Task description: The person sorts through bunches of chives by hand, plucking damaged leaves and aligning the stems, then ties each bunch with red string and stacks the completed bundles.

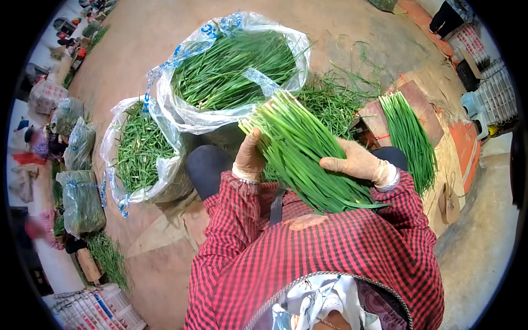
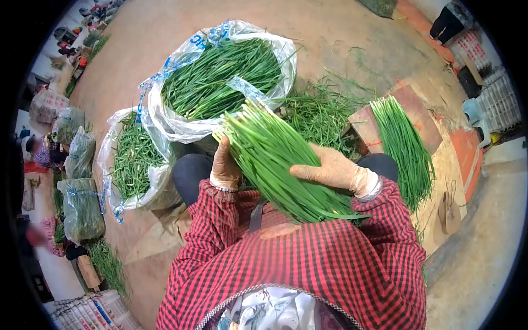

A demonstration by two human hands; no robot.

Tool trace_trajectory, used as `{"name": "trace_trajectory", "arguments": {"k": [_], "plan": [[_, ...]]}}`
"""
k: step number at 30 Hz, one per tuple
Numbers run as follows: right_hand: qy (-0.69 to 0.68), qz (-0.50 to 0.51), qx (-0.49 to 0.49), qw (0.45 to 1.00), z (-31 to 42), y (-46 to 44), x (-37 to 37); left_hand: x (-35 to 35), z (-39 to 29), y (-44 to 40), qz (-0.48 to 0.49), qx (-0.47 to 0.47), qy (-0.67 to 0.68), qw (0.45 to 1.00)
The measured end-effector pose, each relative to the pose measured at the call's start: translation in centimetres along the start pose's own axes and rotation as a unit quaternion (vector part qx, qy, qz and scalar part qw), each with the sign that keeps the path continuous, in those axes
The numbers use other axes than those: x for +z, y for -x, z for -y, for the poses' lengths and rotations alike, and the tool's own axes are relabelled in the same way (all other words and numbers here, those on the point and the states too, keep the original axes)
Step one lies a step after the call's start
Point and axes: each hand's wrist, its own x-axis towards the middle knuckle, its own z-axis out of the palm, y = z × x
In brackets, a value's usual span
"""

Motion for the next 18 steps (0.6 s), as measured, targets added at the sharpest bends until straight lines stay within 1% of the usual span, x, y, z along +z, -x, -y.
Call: {"name": "trace_trajectory", "arguments": {"k": [1, 3, 4, 5, 6, 7, 8, 9, 10, 11, 12, 13, 14, 15, 17, 18], "plan": [[-0.001, 0.001, 0.002, 1.0, -0.1, -0.3, 0.1, 0.4, -0.2, 0.0, -0.002, 0.001, -0.014, 1.0], [0.011, -0.089, -0.096, 0.991, 0.3, -1.2, 0.8, 1.0, -0.5, 0.0, -0.001, -0.005, -0.019, 1.0], [0.057, -0.1, -0.062, 0.991, 1.8, -1.2, 0.9, 0.8, -0.6, -0.1, 0.02, -0.015, -0.008, 1.0], [0.057, -0.1, -0.061, 0.991, 2.0, -1.4, 1.4, 0.7, -0.6, -0.3, 0.041, -0.024, 0.002, 0.999], [0.079, -0.097, -0.057, 0.99, 2.2, -1.7, 1.9, 1.6, -1.0, -0.5, 0.033, -0.014, -0.014, 0.999], [0.1, -0.092, -0.053, 0.989, 2.1, -1.9, 2.3, 2.4, -1.4, -0.9, 0.031, -0.013, -0.013, 0.999], [0.114, -0.065, -0.051, 0.99, 1.4, -2.3, 2.8, 3.1, -1.8, -1.5, 0.065, -0.005, 0.001, 0.998], [0.081, -0.041, -0.071, 0.993, 0.6, -2.7, 3.5, 3.7, -1.9, -1.7, 0.098, 0.002, 0.016, 0.995], [0.038, -0.018, -0.075, 0.996, 0.2, -3.1, 3.9, 4.1, -1.7, -1.5, 0.08, -0.003, 0.047, 0.996], [-0.004, 0.004, -0.079, 0.997, -0.1, -3.3, 4.1, 3.8, -1.7, -1.4, 0.078, -0.003, 0.048, 0.996], [-0.005, 0.005, -0.077, 0.997, -0.3, -3.5, 4.1, 3.3, -1.9, -1.4, 0.087, -0.023, 0.044, 0.995], [-0.025, 0.03, -0.067, 0.997, -0.4, -3.7, 3.9, 3.0, -2.1, -1.4, 0.097, -0.043, 0.041, 0.994], [-0.045, 0.055, -0.055, 0.996, -0.5, -3.8, 3.7, 2.9, -2.2, -1.3, 0.079, -0.057, 0.063, 0.993], [-0.044, 0.056, -0.053, 0.996, -0.4, -3.8, 3.4, 2.7, -2.1, -1.4, 0.078, -0.057, 0.065, 0.993], [0.08, 0.031, 0.006, 0.996, 0.8, -3.2, 2.3, 2.0, -1.9, -1.9, 0.061, -0.069, 0.048, 0.995], [0.135, -0.022, 0.016, 0.991, 1.9, -2.9, 1.7, 2.1, -2.0, -1.8, 0.06, -0.07, 0.049, 0.995]]}}
